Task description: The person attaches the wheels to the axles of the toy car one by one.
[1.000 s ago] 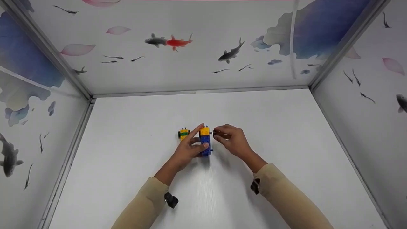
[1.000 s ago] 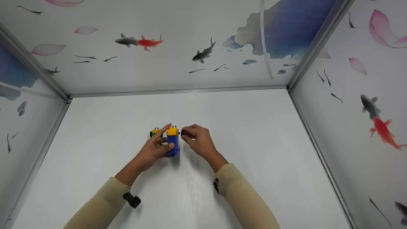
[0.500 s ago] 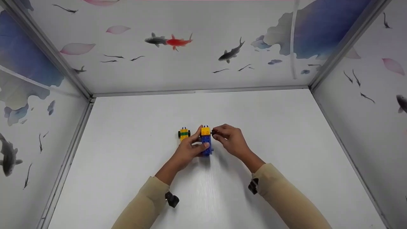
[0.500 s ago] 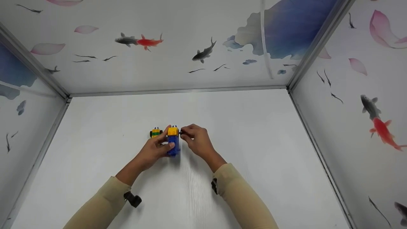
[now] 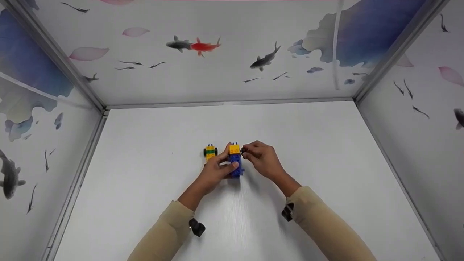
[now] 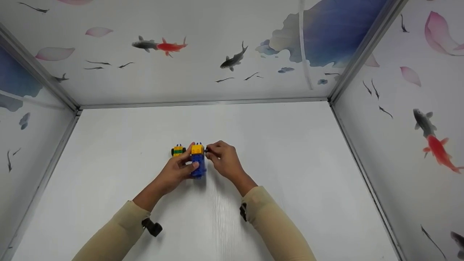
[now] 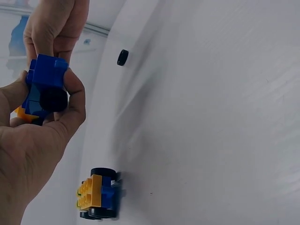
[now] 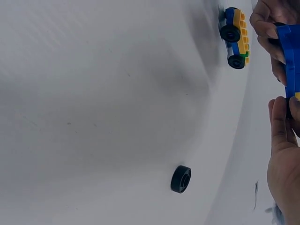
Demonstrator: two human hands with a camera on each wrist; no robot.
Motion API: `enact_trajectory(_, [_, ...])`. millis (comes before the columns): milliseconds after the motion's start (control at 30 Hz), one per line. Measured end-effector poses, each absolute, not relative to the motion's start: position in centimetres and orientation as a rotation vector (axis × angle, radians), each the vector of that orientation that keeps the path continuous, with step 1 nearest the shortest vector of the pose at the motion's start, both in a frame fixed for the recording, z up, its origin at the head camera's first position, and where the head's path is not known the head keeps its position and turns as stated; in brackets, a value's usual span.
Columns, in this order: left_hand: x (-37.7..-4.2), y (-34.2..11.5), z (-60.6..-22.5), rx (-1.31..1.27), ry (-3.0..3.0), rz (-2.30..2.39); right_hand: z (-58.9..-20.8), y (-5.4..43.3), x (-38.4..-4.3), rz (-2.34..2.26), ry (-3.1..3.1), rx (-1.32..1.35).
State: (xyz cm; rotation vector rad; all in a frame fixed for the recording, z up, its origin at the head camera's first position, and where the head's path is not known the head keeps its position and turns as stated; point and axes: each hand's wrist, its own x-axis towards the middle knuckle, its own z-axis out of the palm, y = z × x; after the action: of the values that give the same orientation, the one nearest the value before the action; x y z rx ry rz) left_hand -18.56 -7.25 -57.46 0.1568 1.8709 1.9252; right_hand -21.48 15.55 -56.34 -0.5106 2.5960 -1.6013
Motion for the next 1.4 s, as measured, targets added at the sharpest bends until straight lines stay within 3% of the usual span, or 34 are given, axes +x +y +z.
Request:
enact_trajectory(1033, [-18.5,-6.4,-57.8,0.153,1.843,1.980,-56.8,16.9,-22.1,-1.404,2.718,-0.575])
enact_trajectory(1400, [-18.7,-6.7,-57.3,0.134,1.885,2.000,-58.7,19.6,-21.7,-0.818,2.946,-0.491])
